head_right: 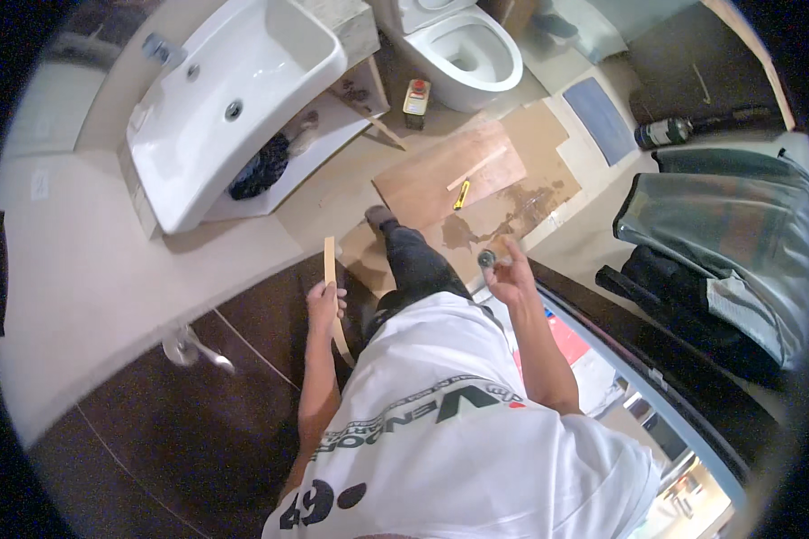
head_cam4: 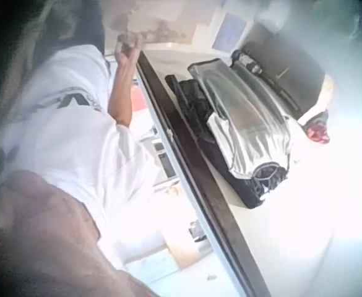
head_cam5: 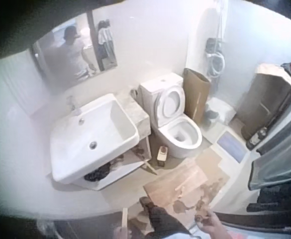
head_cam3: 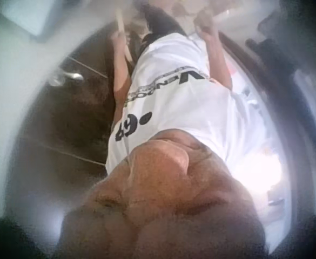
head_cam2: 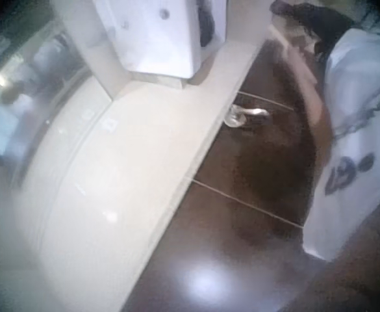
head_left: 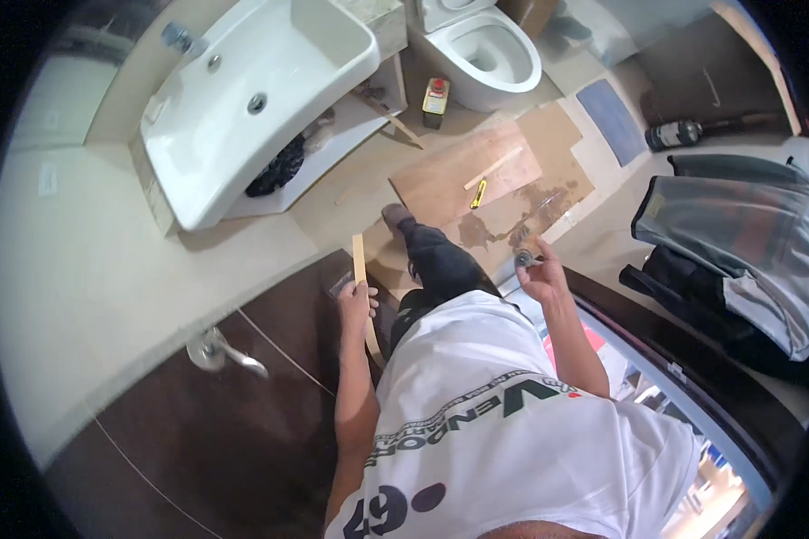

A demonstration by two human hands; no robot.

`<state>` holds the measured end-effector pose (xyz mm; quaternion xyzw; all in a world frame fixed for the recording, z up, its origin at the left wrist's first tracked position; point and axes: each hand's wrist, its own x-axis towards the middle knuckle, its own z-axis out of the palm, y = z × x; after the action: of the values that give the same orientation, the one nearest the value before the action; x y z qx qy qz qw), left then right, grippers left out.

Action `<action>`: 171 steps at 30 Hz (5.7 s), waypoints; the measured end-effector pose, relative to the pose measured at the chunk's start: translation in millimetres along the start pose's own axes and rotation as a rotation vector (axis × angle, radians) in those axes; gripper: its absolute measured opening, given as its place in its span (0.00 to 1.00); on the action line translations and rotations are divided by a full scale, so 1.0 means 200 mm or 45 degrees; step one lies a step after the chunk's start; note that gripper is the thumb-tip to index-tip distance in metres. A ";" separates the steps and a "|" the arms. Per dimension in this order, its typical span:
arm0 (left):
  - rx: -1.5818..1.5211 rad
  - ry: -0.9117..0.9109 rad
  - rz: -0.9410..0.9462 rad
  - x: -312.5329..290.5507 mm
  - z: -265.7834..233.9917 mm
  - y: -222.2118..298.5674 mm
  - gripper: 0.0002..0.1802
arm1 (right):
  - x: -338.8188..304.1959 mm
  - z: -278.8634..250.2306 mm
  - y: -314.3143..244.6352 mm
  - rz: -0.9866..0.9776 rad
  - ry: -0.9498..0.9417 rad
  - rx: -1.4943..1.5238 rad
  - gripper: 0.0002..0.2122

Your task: The person cuts a thin wooden strip with a utility knife, then walks to another room and returns. They apply glue from a bottle to the wooden strip and place it on the floor.

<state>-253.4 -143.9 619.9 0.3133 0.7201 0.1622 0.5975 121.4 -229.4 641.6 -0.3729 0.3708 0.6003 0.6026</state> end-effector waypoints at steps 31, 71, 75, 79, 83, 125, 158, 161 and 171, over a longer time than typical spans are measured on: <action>0.245 -0.576 -0.447 0.86 -0.25 0.49 0.14 | 0.42 0.90 0.97 0.277 0.007 -0.569 0.12; 1.119 -0.570 -0.846 2.41 0.30 0.22 0.21 | 3.08 -0.47 -0.09 -0.721 0.709 -2.238 0.23; 1.434 -0.580 -0.650 2.62 0.47 0.22 0.22 | 3.56 -0.54 -0.22 -1.168 0.692 -2.272 0.28; 1.438 -0.613 -0.538 2.97 0.53 0.05 0.21 | 3.79 -0.77 -0.23 -1.421 0.674 -2.717 0.30; 1.428 -0.489 -0.447 3.30 0.44 -0.14 0.14 | 3.81 -0.83 -0.17 -1.365 0.585 -2.765 0.29; 0.088 -0.138 -0.269 2.73 -0.23 -0.37 0.31 | 3.93 -1.02 -0.20 -1.875 0.775 -3.193 0.29; -0.133 0.026 0.426 2.85 0.05 -0.18 0.21 | 3.85 -0.73 -0.54 -1.187 0.198 -3.115 0.21; -0.569 0.112 0.526 2.67 0.06 -0.24 0.22 | 3.52 -0.11 -0.24 -1.422 -0.391 -2.388 0.13; -0.430 -0.023 0.578 2.77 0.22 -0.46 0.24 | 3.08 0.42 1.18 0.720 -1.208 -1.762 0.29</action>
<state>-284.3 137.3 132.6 0.3641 0.5888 0.4067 0.5961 -111.0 120.8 127.6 -0.2600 -0.2864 0.9080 0.1612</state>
